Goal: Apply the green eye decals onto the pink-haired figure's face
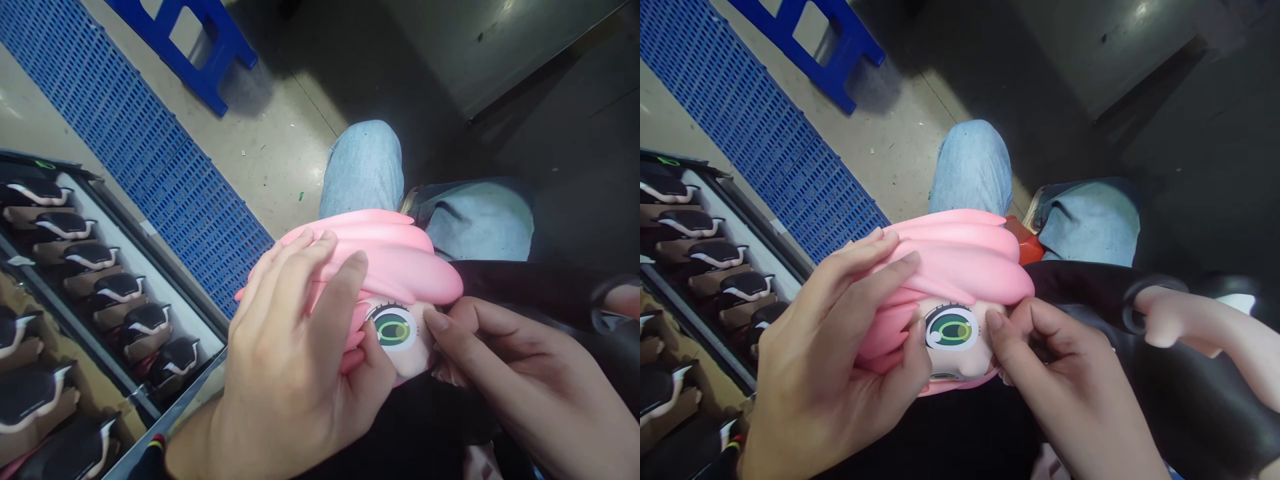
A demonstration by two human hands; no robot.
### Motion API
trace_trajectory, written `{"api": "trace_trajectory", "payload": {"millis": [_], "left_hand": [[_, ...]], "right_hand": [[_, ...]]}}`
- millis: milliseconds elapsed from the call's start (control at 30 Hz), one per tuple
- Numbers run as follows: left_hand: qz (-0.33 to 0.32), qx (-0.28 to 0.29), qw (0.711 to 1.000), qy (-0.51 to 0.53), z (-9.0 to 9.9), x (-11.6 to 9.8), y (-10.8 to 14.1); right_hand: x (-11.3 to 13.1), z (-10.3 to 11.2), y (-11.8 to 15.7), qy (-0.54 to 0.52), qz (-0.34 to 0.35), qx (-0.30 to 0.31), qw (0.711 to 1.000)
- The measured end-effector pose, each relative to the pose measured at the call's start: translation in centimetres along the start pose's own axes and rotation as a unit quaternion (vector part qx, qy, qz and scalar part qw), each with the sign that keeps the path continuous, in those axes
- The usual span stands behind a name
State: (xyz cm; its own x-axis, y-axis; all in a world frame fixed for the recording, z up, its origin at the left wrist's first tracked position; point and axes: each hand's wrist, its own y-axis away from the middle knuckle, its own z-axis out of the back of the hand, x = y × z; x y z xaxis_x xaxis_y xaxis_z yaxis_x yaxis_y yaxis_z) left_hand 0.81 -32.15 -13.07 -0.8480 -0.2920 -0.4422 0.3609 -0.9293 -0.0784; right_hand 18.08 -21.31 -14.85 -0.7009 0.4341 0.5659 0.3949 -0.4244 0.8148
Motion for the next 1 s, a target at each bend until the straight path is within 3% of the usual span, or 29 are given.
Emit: {"api": "trace_trajectory", "payload": {"millis": [300, 533, 767, 1000], "left_hand": [[-0.021, -0.023, 0.999, -0.009, -0.4, 0.6, 0.2], [-0.021, -0.019, 1.0, -0.006, -0.5, 0.4, 0.2], [-0.02, -0.021, 1.0, -0.005, -0.3, 0.4, 0.2], [-0.02, -0.02, 1.0, -0.012, -0.4, 0.3, 0.1]], "right_hand": [[-0.5, 0.3, -0.2, 0.007, 0.039, -0.01, 0.999], [-0.6, 0.1, 0.0, 0.012, 0.024, -0.004, 1.0], [-0.3, -0.3, -0.9, 0.013, 0.066, -0.118, 0.991], [-0.3, -0.6, -0.5, 0.008, 0.048, -0.126, 0.991]]}}
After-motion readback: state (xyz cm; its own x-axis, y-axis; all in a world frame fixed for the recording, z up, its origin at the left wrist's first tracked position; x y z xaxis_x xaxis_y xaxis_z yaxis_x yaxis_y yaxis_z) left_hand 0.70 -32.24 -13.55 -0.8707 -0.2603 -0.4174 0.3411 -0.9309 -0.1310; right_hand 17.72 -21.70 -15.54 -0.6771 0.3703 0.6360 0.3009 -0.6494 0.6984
